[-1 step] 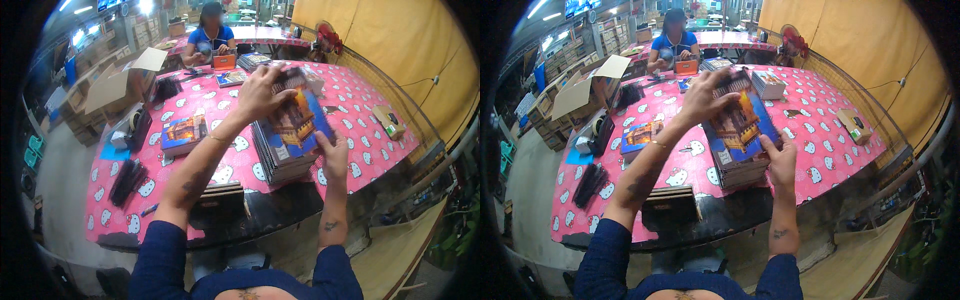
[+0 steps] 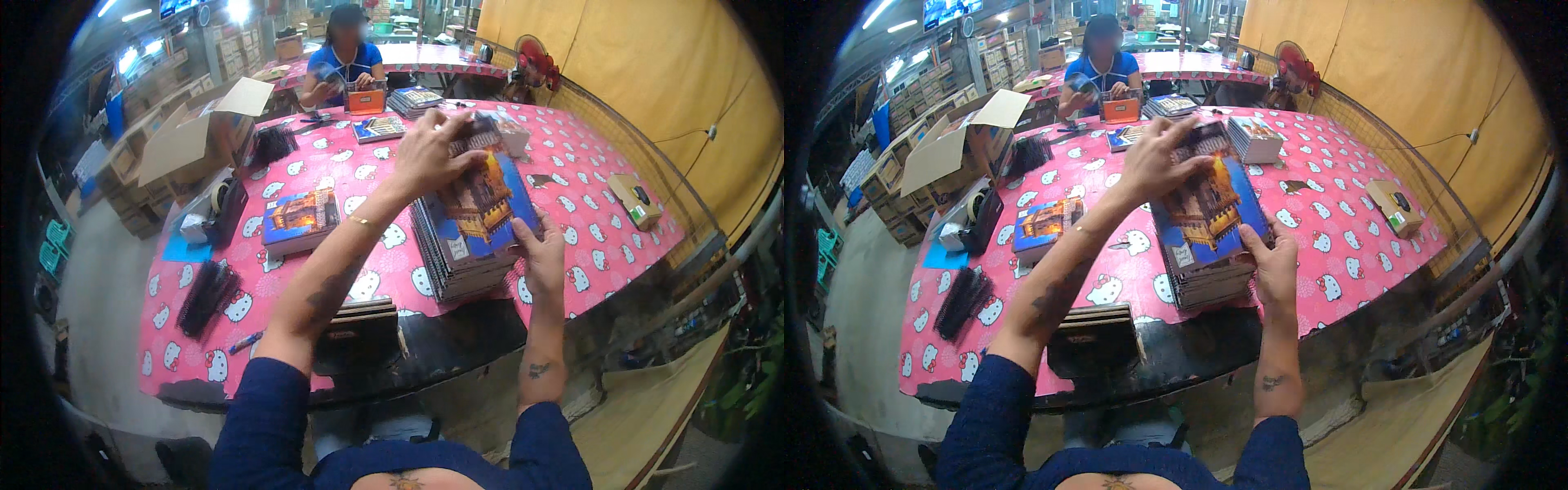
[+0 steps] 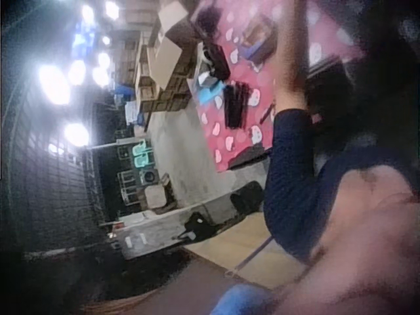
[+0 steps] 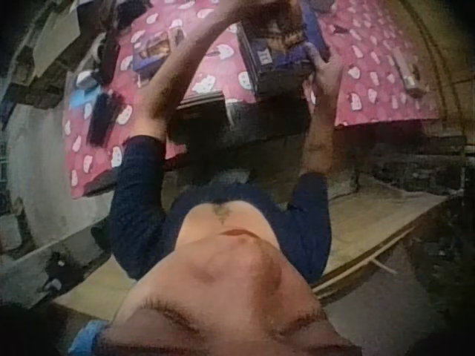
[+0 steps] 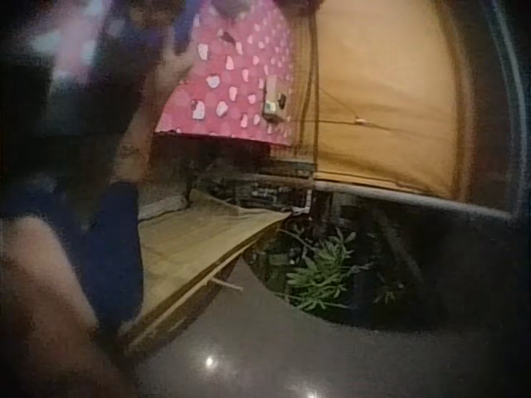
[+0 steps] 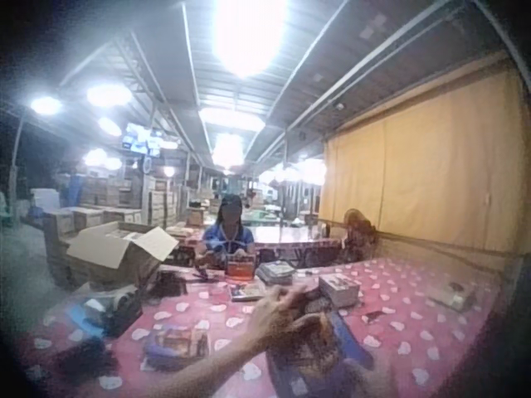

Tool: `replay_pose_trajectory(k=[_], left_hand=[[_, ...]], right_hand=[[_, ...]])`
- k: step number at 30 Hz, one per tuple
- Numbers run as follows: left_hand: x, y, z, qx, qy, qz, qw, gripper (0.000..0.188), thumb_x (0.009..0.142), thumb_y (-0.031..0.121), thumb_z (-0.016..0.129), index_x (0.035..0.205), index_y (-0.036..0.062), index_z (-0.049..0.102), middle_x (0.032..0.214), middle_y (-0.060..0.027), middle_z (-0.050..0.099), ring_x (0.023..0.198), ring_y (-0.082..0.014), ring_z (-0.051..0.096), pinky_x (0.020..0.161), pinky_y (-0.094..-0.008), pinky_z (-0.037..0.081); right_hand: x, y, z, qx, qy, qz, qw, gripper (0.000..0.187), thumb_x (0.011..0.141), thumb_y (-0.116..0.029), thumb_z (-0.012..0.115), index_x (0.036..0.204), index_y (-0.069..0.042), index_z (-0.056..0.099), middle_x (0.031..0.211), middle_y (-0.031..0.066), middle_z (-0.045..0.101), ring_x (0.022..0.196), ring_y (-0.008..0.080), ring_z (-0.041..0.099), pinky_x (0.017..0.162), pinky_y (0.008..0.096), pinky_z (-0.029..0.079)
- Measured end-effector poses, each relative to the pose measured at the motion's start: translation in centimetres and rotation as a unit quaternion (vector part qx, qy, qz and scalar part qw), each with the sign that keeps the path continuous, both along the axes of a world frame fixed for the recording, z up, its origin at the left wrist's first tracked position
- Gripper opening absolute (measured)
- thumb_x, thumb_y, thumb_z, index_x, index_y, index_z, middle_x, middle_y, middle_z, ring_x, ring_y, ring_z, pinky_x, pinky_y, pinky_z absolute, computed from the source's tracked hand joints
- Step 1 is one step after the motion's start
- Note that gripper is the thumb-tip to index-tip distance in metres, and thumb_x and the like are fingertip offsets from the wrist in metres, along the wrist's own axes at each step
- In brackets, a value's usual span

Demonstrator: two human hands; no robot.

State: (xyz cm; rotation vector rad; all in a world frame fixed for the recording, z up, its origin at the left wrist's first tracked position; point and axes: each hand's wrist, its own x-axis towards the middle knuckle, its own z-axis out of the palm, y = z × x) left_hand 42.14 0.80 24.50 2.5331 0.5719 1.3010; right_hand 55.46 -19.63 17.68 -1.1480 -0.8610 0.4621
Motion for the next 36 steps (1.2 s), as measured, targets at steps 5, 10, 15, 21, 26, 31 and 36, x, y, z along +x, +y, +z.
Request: replay_pose_trajectory(k=[5,10,15,21,26,31,36], left_hand=[[5.3,3.5,-8.9,0.019,0.228,0.040,0.973,0.068,0.085,0.066,0.060,0.135,0.0195,0.060,0.129,-0.0230,0.057,0.121,-0.0398,0.056,0.101,-0.0597,0.040],[2.2,3.6,-11.1,-0.089,-0.134,0.149,0.976,0.059,0.092,0.043,0.062,0.133,0.0015,0.056,0.129,-0.0235,0.058,0.124,-0.0376,0.054,0.106,-0.0489,0.040],[-0.3,-4.2,-15.6,-0.386,-0.146,0.025,0.910,0.071,0.094,0.032,0.059,0.142,-0.0147,0.036,0.139,-0.0352,0.046,0.134,-0.0446,0.042,0.114,-0.0458,0.032],[1.5,-8.3,-17.6,-0.440,-0.121,0.069,0.887,0.072,0.098,0.032,0.056,0.148,-0.0096,0.027,0.147,-0.0297,0.038,0.140,-0.0371,0.036,0.116,-0.0409,0.028],[1.8,-8.0,-16.0,-0.500,-0.139,0.068,0.852,0.092,0.095,0.043,0.056,0.148,-0.0189,0.012,0.156,-0.0380,0.016,0.150,-0.0429,0.015,0.122,-0.0418,0.015],[3.5,-6.9,-16.0,-0.554,-0.155,0.068,0.815,0.096,0.090,0.039,0.062,0.148,-0.0191,0.011,0.155,-0.0370,0.020,0.148,-0.0428,0.018,0.122,-0.0411,0.017],[3.0,-6.3,-17.0,-0.561,-0.124,0.047,0.817,0.102,0.088,0.040,0.065,0.149,-0.0166,0.007,0.156,-0.0383,0.013,0.150,-0.0440,0.010,0.123,-0.0433,0.014]], right_hand=[[3.4,0.6,-5.9,-0.196,-0.372,-0.207,0.883,0.049,0.087,-0.027,0.075,0.123,0.003,0.064,0.115,0.0160,0.067,0.102,0.0280,0.066,0.090,0.0405,0.052],[5.3,1.2,-5.1,-0.240,-0.340,-0.078,0.906,0.061,0.090,-0.038,0.071,0.135,0.001,0.057,0.142,0.0196,0.053,0.133,0.0298,0.049,0.111,0.0404,0.037],[9.0,3.0,-2.9,-0.245,-0.304,0.160,0.907,0.086,0.092,-0.045,0.066,0.153,0.001,0.029,0.163,0.0227,0.017,0.152,0.0317,0.016,0.121,0.0391,0.018],[8.5,6.5,-3.4,-0.311,-0.421,0.183,0.832,0.087,0.093,-0.043,0.065,0.153,0.004,0.026,0.162,0.0290,0.013,0.152,0.0342,0.013,0.122,0.0393,0.016],[9.2,6.8,-3.3,-0.288,-0.190,0.240,0.907,0.087,0.095,-0.041,0.064,0.157,-0.001,0.019,0.161,0.0206,0.024,0.146,0.0305,0.031,0.116,0.0390,0.032],[11.5,9.0,-5.9,-0.266,0.001,0.295,0.918,0.075,0.097,-0.030,0.061,0.157,-0.007,0.022,0.149,0.0133,0.044,0.126,0.0230,0.055,0.099,0.0366,0.051],[11.1,9.0,-6.4,-0.243,0.015,0.310,0.919,0.074,0.096,-0.025,0.061,0.156,-0.007,0.023,0.142,0.0144,0.051,0.118,0.0221,0.061,0.096,0.0362,0.054]])
